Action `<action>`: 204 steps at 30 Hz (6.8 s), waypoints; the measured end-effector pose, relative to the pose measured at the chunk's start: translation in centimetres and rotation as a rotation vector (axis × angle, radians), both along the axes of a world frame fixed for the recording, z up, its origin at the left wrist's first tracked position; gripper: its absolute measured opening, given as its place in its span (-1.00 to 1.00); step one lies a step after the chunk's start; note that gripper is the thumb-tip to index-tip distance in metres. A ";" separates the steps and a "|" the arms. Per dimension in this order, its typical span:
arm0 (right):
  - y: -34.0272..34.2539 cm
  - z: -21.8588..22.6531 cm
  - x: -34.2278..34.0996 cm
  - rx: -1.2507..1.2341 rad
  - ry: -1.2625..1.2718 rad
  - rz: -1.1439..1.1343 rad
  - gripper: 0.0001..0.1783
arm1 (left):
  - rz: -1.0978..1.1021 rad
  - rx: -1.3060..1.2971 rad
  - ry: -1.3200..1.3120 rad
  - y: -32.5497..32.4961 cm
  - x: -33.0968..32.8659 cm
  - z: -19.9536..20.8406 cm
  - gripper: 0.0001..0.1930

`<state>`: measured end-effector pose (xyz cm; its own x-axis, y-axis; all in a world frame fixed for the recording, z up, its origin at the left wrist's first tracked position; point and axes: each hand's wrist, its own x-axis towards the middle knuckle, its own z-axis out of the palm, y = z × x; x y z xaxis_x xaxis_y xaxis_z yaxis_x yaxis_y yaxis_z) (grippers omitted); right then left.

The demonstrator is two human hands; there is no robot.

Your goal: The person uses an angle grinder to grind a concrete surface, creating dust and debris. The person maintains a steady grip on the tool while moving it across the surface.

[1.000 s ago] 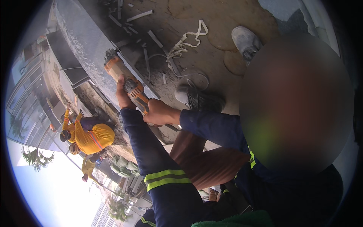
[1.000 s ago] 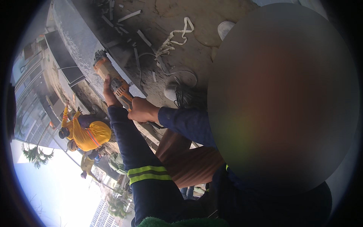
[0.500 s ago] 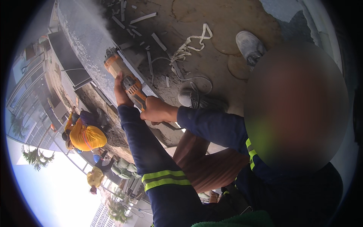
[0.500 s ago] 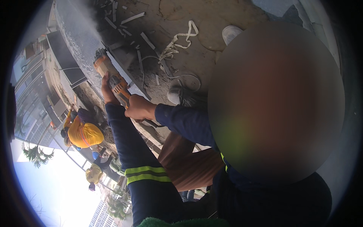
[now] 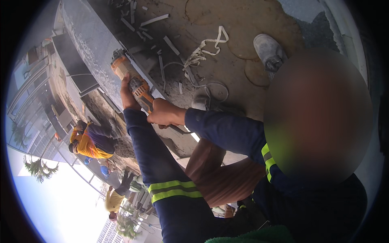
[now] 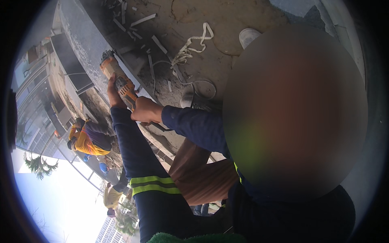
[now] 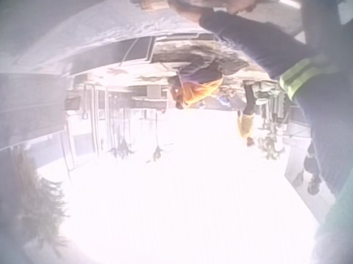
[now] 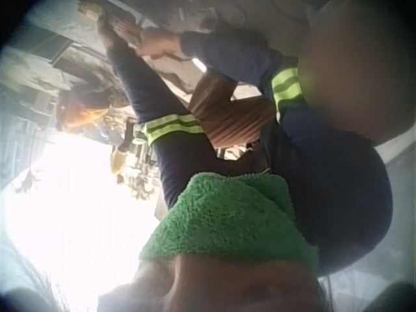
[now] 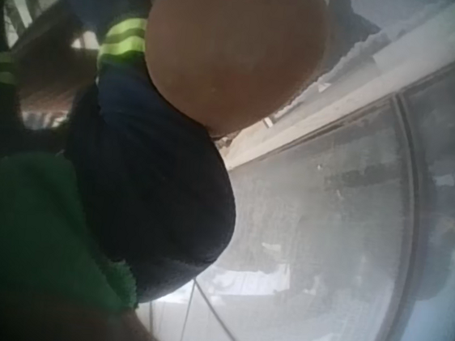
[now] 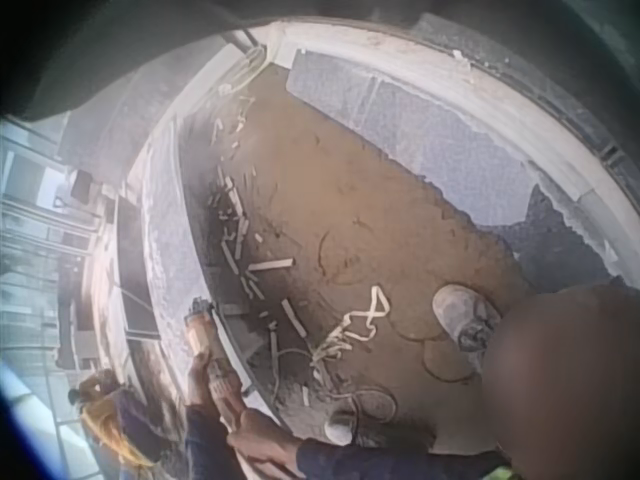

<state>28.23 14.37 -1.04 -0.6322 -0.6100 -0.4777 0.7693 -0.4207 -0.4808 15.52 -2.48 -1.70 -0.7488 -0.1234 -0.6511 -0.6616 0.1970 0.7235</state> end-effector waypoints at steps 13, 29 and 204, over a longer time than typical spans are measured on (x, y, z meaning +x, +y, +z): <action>0.0 0.0 1.9 0.001 0.022 0.015 -0.64 | -0.002 -0.026 0.044 0.9 2.4 0.9 -0.41; 0.4 -0.1 1.8 0.048 0.012 0.030 -0.70 | -0.013 -0.009 0.044 1.6 2.3 0.6 -0.45; -1.0 -0.6 3.5 0.001 -0.031 0.013 -0.79 | 0.028 0.007 -0.034 0.9 4.2 1.1 -0.51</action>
